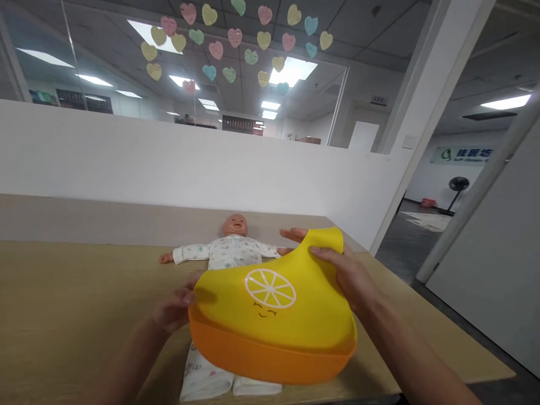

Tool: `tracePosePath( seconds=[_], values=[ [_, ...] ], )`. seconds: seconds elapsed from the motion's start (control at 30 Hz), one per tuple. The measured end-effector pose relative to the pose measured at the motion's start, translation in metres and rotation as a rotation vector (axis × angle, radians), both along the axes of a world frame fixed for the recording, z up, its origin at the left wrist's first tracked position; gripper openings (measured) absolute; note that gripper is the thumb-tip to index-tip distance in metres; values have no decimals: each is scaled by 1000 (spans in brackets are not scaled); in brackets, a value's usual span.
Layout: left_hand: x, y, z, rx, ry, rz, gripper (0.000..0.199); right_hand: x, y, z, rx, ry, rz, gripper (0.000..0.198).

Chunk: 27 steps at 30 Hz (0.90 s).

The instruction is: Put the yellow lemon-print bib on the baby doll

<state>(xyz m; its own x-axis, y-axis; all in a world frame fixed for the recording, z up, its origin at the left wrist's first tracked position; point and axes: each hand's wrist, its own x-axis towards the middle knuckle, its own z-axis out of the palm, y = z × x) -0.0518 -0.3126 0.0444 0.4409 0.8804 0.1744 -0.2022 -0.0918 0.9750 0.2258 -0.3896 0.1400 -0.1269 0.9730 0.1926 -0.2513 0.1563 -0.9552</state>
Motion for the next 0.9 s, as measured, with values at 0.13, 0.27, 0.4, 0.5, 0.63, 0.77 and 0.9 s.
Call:
tracePosePath(
  seconds=[0.13, 0.27, 0.4, 0.5, 0.63, 0.77, 0.9],
  values=[
    [8, 11, 20, -262, -188, 107, 36, -7, 22, -1, 70, -40, -2, 51],
    [10, 37, 34, -307, -161, 142, 32, -10, 64, 0, 226, -148, -57, 39],
    [5, 73, 27, -257, -100, 114, 41, -13, 118, -7, 178, -272, -169, 57],
    [4, 100, 15, -226, -35, 109, 47, -12, 163, -23, 162, -377, -229, 64],
    [6, 132, 1, -211, 35, 150, 48, -4, 222, -52, 325, -610, -345, 54],
    [9, 155, -6, -215, 35, 98, 48, 2, 266, -76, 475, -877, -463, 42],
    [14, 172, -12, -234, 39, 122, 45, 2, 292, -91, 488, -1053, -465, 36]
  ],
)
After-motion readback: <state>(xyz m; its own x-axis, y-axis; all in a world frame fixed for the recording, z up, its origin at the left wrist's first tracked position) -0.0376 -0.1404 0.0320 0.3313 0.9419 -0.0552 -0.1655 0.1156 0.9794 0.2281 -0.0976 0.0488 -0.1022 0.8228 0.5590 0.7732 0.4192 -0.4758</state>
